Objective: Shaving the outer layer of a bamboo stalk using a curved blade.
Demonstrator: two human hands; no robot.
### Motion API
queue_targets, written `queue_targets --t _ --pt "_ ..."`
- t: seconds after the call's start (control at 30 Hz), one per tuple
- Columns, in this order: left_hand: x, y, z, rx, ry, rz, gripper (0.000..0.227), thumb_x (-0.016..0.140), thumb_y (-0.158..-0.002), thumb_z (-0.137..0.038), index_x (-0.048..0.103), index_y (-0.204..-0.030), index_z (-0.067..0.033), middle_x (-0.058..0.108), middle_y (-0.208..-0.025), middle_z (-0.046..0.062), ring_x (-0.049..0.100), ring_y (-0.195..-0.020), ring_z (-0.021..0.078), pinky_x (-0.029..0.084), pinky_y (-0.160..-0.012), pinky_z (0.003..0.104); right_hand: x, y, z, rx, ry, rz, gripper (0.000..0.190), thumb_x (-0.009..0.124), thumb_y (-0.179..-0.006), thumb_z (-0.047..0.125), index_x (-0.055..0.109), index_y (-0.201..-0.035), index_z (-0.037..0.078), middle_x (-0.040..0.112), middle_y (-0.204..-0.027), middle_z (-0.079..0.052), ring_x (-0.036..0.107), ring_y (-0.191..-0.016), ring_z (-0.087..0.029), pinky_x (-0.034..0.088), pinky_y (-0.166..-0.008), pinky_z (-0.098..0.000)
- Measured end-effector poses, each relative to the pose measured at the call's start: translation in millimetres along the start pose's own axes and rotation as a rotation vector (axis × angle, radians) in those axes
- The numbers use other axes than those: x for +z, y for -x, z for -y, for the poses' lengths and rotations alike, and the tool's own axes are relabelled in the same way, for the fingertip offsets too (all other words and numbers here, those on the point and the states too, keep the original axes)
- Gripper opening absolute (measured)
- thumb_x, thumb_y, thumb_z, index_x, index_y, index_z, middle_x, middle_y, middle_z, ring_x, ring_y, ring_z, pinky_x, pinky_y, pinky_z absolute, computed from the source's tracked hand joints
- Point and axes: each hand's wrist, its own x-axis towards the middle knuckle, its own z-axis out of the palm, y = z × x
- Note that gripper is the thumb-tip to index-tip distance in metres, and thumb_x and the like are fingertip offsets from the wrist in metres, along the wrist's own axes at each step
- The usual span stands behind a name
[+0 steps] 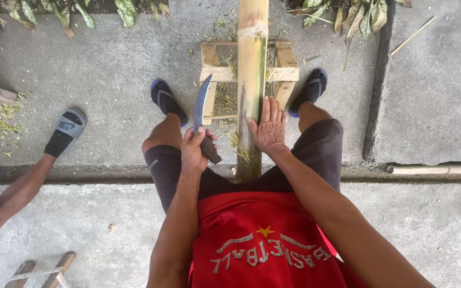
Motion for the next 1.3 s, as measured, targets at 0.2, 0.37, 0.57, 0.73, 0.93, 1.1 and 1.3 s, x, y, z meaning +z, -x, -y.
queue_targets --t 0.2,0.37,0.57,0.73,0.93,1.1,1.3 --pt "2 2 2 -0.057 0.021 0.101 0.028 0.066 -0.099 -0.035 0.05 -0.103 -0.013 0.065 -0.075 0.009 0.07 -0.066 0.0261 0.06 -0.058 0.043 1 -64 1 0.057 0.087 -0.014 0.082 0.029 -0.104 0.052 0.011 -0.162 -0.003 0.019 -0.167 -0.027 0.015 -0.158 -0.042 0.012 -0.128 -0.059" --pt "9 -9 -2 -0.087 0.066 0.056 0.026 0.067 -0.099 -0.034 0.054 -0.106 -0.0119 0.065 -0.076 0.008 0.068 -0.063 0.0242 0.057 -0.054 0.04 -19 -154 -2 0.143 0.187 0.12 0.084 0.022 -0.105 0.059 0.004 -0.164 0.001 0.01 -0.171 -0.023 0.006 -0.16 -0.037 0.006 -0.13 -0.0553" --pt "12 -25 -7 -0.019 0.067 0.041 0.026 0.067 -0.101 -0.033 0.057 -0.106 -0.0101 0.065 -0.076 0.008 0.066 -0.061 0.0221 0.055 -0.052 0.037 -13 -240 -63 0.319 0.2 -0.099 0.075 0.029 -0.106 0.05 0.008 -0.163 0.005 0.019 -0.167 -0.022 0.018 -0.154 -0.036 0.015 -0.125 -0.0561" --pt "2 -38 8 0.05 -0.06 0.074 0.02 0.064 -0.105 -0.027 0.061 -0.109 -0.0069 0.066 -0.08 0.006 0.063 -0.065 0.016 0.053 -0.057 0.031 -40 -208 -69 0.455 -0.031 -0.276 0.036 0.052 -0.101 0.017 0.047 -0.133 0.001 0.053 -0.135 -0.018 0.055 -0.12 -0.024 0.053 -0.099 -0.0398" --pt "40 -66 -3 0.425 -0.834 0.2 0.024 0.076 -0.093 -0.013 0.068 -0.114 -0.0046 0.065 -0.081 0.004 0.057 -0.07 0.0138 0.046 -0.06 0.029 -72 -133 -26 0.644 -0.765 -0.106 0.023 0.059 -0.104 0.017 0.07 -0.091 0.001 0.067 -0.063 -0.002 0.06 -0.043 -0.007 0.05 -0.032 -0.0234" --pt "94 -95 -46 0.716 -1.619 0.41 0.027 0.082 -0.08 -0.007 0.076 -0.106 -0.0131 0.072 -0.091 0.002 0.064 -0.086 0.0222 0.049 -0.082 0.043 -76 -144 -24 0.691 -1.013 0.16 0.029 0.069 -0.101 0.034 0.067 -0.092 0.006 0.063 -0.062 -0.004 0.054 -0.042 -0.007 0.042 -0.033 -0.0204" --pt "93 -160 -34 0.86 -1.795 0.389 0.023 0.083 -0.083 -0.012 0.076 -0.105 -0.0146 0.066 -0.107 0.008 0.057 -0.11 0.027 0.04 -0.103 0.044 -65 -169 -40 0.844 -1.25 0.146 0.016 0.069 -0.097 0.015 0.065 -0.091 0.001 0.065 -0.064 -0.004 0.056 -0.041 -0.009 0.043 -0.031 -0.0234"
